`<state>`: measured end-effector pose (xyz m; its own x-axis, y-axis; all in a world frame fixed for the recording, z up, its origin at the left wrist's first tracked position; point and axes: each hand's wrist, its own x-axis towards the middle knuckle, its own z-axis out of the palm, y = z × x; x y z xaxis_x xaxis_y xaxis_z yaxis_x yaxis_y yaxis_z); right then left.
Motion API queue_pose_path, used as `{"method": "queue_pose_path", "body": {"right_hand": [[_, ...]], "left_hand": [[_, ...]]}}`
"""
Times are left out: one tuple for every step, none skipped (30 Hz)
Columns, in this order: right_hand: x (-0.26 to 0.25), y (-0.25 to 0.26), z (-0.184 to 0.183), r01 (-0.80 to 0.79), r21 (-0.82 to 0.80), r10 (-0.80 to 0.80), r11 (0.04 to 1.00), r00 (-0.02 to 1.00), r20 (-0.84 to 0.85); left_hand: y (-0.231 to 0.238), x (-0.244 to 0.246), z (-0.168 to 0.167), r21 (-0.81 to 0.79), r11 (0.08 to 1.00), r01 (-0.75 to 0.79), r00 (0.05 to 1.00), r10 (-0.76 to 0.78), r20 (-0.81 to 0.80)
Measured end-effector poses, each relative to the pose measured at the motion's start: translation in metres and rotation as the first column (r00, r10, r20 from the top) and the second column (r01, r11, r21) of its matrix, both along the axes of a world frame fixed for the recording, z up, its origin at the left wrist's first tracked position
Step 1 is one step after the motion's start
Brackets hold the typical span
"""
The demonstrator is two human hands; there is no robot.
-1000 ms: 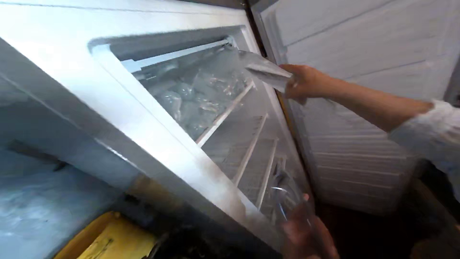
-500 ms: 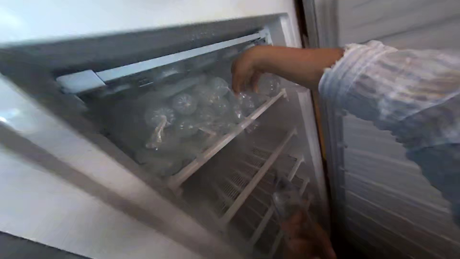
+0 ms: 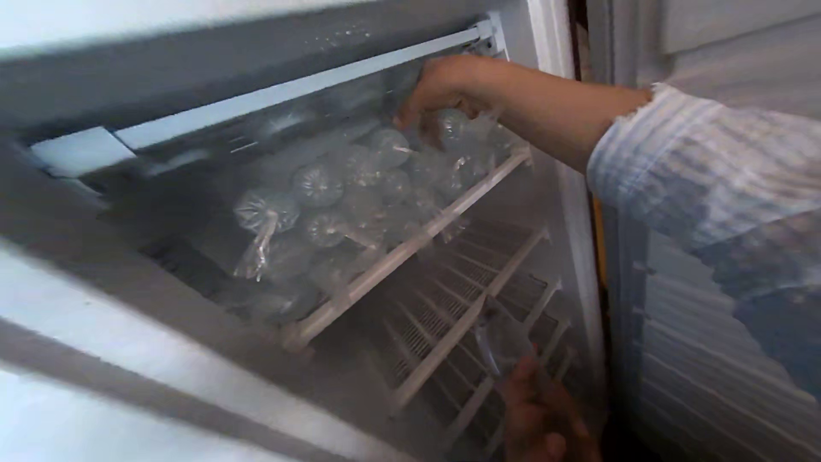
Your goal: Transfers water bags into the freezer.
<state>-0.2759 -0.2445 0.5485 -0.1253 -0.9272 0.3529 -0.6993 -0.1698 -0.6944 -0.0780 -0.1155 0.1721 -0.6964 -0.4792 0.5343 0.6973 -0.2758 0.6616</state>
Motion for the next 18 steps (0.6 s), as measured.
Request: {"method": "queue_pose_path", "body": {"right_hand": [[-0.007, 0.005, 0.001, -0.065, 0.019, 0.064, 0.998, 0.997, 0.041], [-0.017, 0.015, -0.004, -0.184, 0.036, 0.18, 0.982, 0.978, 0.108], [-0.026, 0.026, -0.017, -0.36, 0.002, 0.354, 0.933, 0.919, 0.174], [-0.038, 0.03, -0.032, -0.544, -0.064, 0.544, 0.837, 0.813, 0.207], [-0.048, 0.027, -0.049, -0.684, -0.148, 0.699, 0.714, 0.693, 0.173], [-0.053, 0.021, -0.061, -0.746, -0.214, 0.776, 0.63, 0.613, 0.149], [-0.054, 0.017, -0.07, -0.751, -0.27, 0.797, 0.602, 0.587, 0.143], [-0.054, 0.015, -0.076, -0.714, -0.321, 0.778, 0.622, 0.61, 0.149], [-0.051, 0.015, -0.078, -0.654, -0.356, 0.732, 0.667, 0.666, 0.148], [-0.048, 0.016, -0.077, -0.584, -0.378, 0.665, 0.718, 0.736, 0.126], [-0.046, 0.017, -0.075, -0.522, -0.397, 0.593, 0.755, 0.802, 0.075], [-0.045, 0.016, -0.073, -0.473, -0.416, 0.518, 0.777, 0.855, -0.005], [-0.044, 0.013, -0.07, -0.439, -0.44, 0.443, 0.783, 0.891, -0.1], [-0.042, 0.008, -0.068, -0.423, -0.45, 0.381, 0.787, 0.906, -0.185], [-0.041, 0.002, -0.067, -0.419, -0.438, 0.341, 0.796, 0.907, -0.249], [-0.039, -0.005, -0.066, -0.418, -0.405, 0.315, 0.813, 0.901, -0.297], [-0.037, -0.012, -0.064, -0.413, -0.37, 0.297, 0.832, 0.895, -0.333], [-0.036, -0.019, -0.062, -0.402, -0.333, 0.282, 0.853, 0.892, -0.354]], "left_hand": [[0.003, 0.0, 0.002, 0.018, 0.999, -0.028, 0.999, 0.027, 0.037], [0.005, 0.001, 0.003, 0.025, 0.998, -0.057, 0.996, 0.055, 0.073], [0.006, 0.0, 0.003, 0.027, 0.997, -0.068, 0.994, 0.065, 0.087], [0.004, -0.002, 0.002, 0.03, 0.998, -0.063, 0.995, 0.061, 0.082], [0.003, -0.005, 0.002, 0.031, 0.998, -0.05, 0.997, 0.048, 0.068], [0.0, -0.009, 0.005, 0.036, 0.999, -0.036, 0.998, 0.034, 0.047], [-0.001, -0.013, 0.008, 0.03, 0.999, -0.03, 0.999, 0.029, 0.03], [-0.002, -0.016, 0.01, 0.022, 0.999, -0.032, 0.999, 0.031, 0.028], [-0.003, -0.019, 0.01, 0.019, 0.999, -0.027, 0.999, 0.027, 0.022], [-0.004, -0.022, 0.01, 0.027, 0.999, -0.02, 1.0, 0.02, 0.004], [-0.005, -0.025, 0.01, 0.036, 0.999, -0.025, 1.0, 0.025, -0.002], [-0.005, -0.027, 0.011, 0.039, 0.998, -0.039, 0.999, 0.039, 0.001], [-0.006, -0.028, 0.011, 0.039, 0.998, -0.052, 0.999, 0.051, 0.008], [-0.007, -0.029, 0.011, 0.03, 0.997, -0.065, 0.998, 0.064, 0.016], [-0.008, -0.03, 0.011, 0.018, 0.997, -0.075, 0.997, 0.074, 0.02], [-0.009, -0.031, 0.011, -0.001, 0.996, -0.085, 0.996, 0.085, 0.018], [-0.012, -0.033, 0.013, -0.013, 0.996, -0.093, 0.996, 0.093, 0.014], [-0.015, -0.035, 0.015, -0.026, 0.995, -0.096, 0.995, 0.096, 0.001]]}}
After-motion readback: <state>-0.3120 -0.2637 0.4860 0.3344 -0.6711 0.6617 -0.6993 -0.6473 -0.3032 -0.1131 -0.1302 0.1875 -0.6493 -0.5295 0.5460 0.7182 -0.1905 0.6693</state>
